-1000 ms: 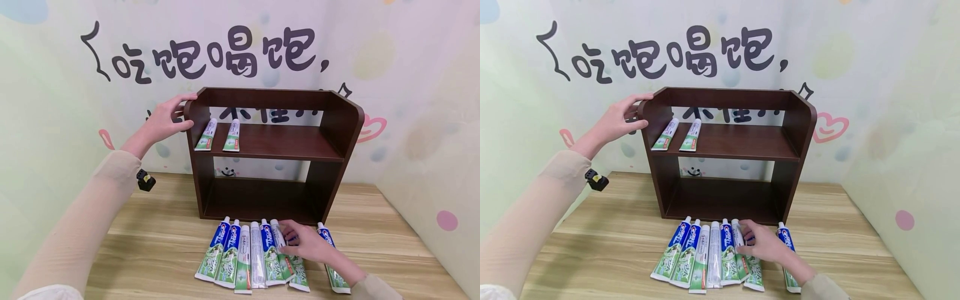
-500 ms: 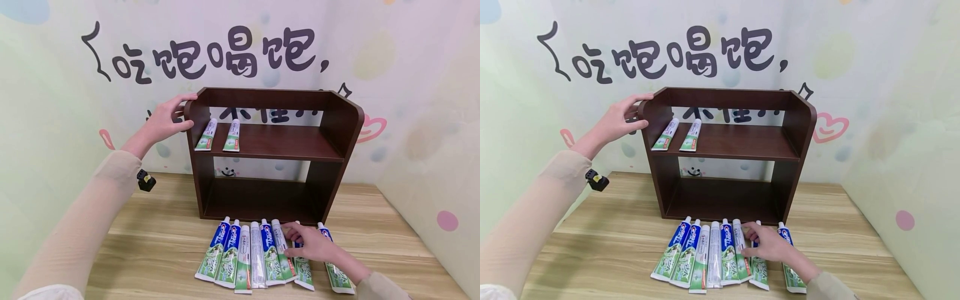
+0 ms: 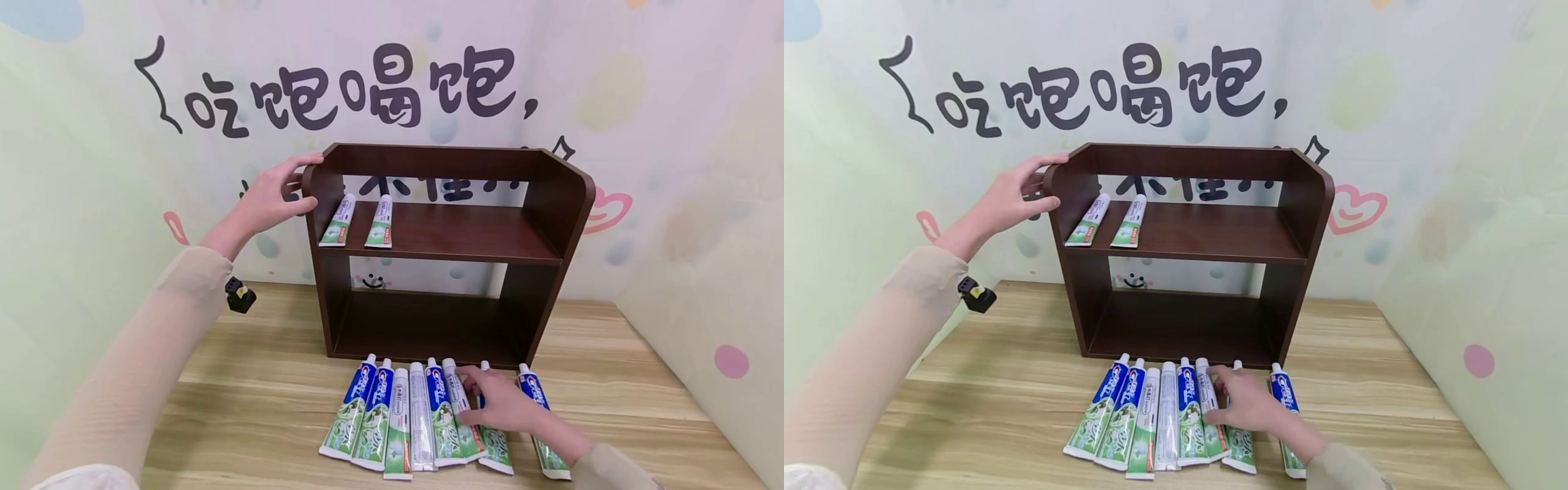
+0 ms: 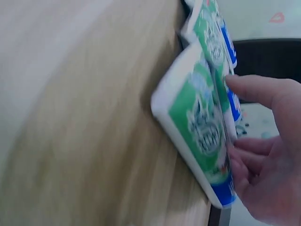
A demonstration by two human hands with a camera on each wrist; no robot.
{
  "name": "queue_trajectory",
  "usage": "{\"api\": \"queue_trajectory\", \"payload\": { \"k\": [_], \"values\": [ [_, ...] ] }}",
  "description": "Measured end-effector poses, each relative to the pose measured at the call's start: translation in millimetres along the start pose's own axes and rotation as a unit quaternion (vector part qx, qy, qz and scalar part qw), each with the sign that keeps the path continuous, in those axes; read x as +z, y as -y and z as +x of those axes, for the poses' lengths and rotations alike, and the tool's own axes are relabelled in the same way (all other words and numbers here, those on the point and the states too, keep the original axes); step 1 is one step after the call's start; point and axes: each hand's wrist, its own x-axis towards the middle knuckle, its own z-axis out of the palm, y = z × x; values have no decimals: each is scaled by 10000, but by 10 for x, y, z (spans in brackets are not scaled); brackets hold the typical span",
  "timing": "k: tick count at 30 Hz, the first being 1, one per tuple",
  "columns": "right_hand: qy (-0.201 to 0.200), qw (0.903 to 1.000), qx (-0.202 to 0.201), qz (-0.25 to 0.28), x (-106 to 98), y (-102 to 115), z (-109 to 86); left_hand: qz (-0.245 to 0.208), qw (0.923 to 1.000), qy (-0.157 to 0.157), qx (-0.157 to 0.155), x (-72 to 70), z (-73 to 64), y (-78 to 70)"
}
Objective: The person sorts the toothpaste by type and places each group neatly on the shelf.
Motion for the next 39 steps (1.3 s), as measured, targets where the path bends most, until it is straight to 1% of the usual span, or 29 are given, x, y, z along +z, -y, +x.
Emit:
{"api": "queue_trajectory", "payload": {
  "k": [4,6,9,12,18,20,29,31,34,36,39],
  "values": [
    [-208,9993,133,-277,73,74,5,0,10000,7,15,1,5,-10],
    [-249,9990,187,-312,82,106,3,-12,10000,10,20,1,5,-15],
    [-202,9992,226,-247,69,146,1,-19,10000,17,17,0,1,-21],
    [-85,9995,292,-40,56,163,12,-7,10000,17,7,-5,-6,-20],
    [140,9965,513,641,41,140,48,-27,10000,-9,15,-5,-5,-18],
    [220,9955,492,782,32,126,58,-15,10000,-13,27,-2,-2,-11],
    [656,9911,109,1156,-28,35,111,14,10000,-54,39,-5,-2,8],
    [696,9902,85,1204,-33,26,118,-7,10000,-56,49,-5,0,10],
    [754,9907,87,1131,-43,40,116,-7,10000,-57,57,-5,1,13],
    [818,9909,120,1063,-46,63,110,3,10000,-55,45,-3,2,15],
    [959,9880,246,1186,-46,105,99,42,10000,-44,30,-1,-4,6]
  ]
}}
